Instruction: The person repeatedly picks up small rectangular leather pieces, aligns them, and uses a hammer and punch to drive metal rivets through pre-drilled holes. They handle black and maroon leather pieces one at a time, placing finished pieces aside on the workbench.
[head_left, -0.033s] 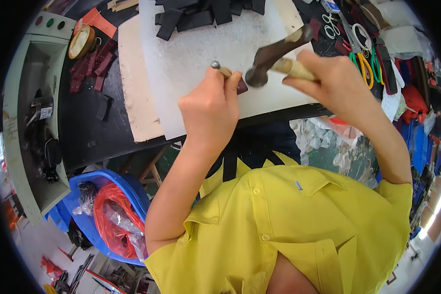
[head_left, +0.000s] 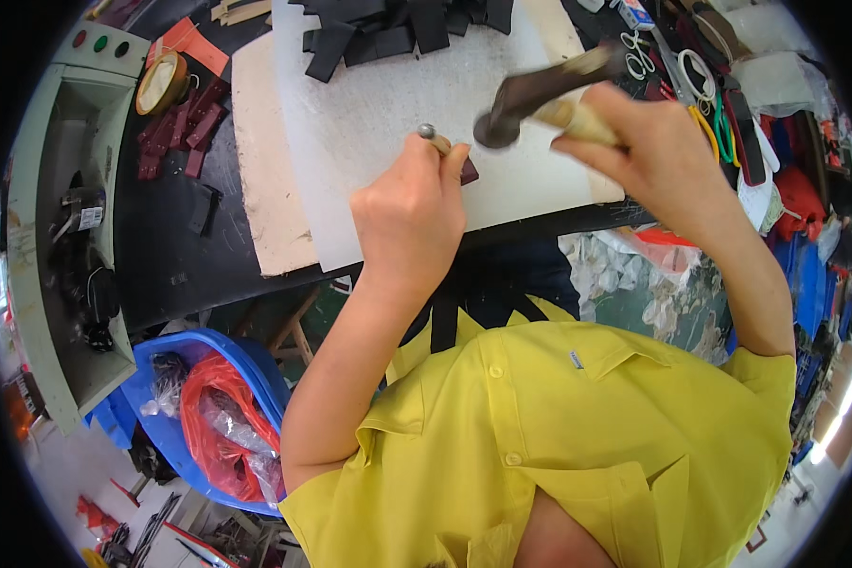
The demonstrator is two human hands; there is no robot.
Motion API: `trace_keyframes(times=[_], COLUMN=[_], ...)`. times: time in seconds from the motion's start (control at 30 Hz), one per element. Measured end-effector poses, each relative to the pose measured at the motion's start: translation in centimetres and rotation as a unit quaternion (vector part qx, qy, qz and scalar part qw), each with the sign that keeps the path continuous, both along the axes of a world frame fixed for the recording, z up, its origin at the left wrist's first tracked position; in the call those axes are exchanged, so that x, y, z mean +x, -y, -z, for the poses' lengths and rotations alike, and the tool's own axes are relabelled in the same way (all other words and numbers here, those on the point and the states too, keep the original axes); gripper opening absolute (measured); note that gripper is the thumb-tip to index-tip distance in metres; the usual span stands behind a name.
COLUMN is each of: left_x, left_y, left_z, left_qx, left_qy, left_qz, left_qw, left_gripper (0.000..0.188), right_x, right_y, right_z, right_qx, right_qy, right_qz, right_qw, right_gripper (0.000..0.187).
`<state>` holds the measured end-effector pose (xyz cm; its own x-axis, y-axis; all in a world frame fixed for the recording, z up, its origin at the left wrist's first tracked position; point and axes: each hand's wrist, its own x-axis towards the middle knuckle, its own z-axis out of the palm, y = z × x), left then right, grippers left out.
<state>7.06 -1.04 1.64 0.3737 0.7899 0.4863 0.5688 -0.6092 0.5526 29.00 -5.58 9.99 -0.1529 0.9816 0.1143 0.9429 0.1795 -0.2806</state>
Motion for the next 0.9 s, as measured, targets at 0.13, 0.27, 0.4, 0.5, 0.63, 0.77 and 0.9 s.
trace_keyframes(times=[0.13,0.27,0.4,0.5,0.63,0.77,0.9], left_x=[0.2,0.6,0.1,0.2,0.1,-0.3,-1.3], left_y=[0.3,0.0,-0.3,-0.1,0.1,0.3,-0.4], left_z=[-0.5,-0.8,-0.3,-0.4,-0.3,-0.6,-0.7], left_qx=[0.019,0.018,0.019,0.008,0.007,-0.067,-0.240], left_qy=[-0.018,-0.040,-0.035,-0.002,-0.008,0.001,0.209], left_qz=[0.018,0.040,0.041,0.036,0.026,0.011,0.004], left_qw=[1.000,0.998,0.998,0.999,1.000,0.998,0.948], left_gripper=[0.020,0.020,0.016,0.011,0.006,0.006,0.008], right_x=[1.4,0.8,0.5,0.4,-1.2,-1.7,-1.6], right_y=[-0.2,-1.4,-1.4,0.1,0.9,0.9,0.7], right_z=[-5.6,-5.0,-4.6,-1.4,1.7,2.0,1.8], right_qx=[0.097,0.152,0.021,0.038,-0.005,-0.028,-0.029], right_qy=[-0.371,-0.201,0.053,0.051,0.010,0.018,0.033], right_qz=[0.053,-0.087,-0.005,-0.051,-0.082,-0.082,-0.095], right_qw=[0.922,0.964,0.998,0.997,0.997,0.996,0.994], right_gripper=[0.032,0.023,0.026,0.033,0.031,0.029,0.028])
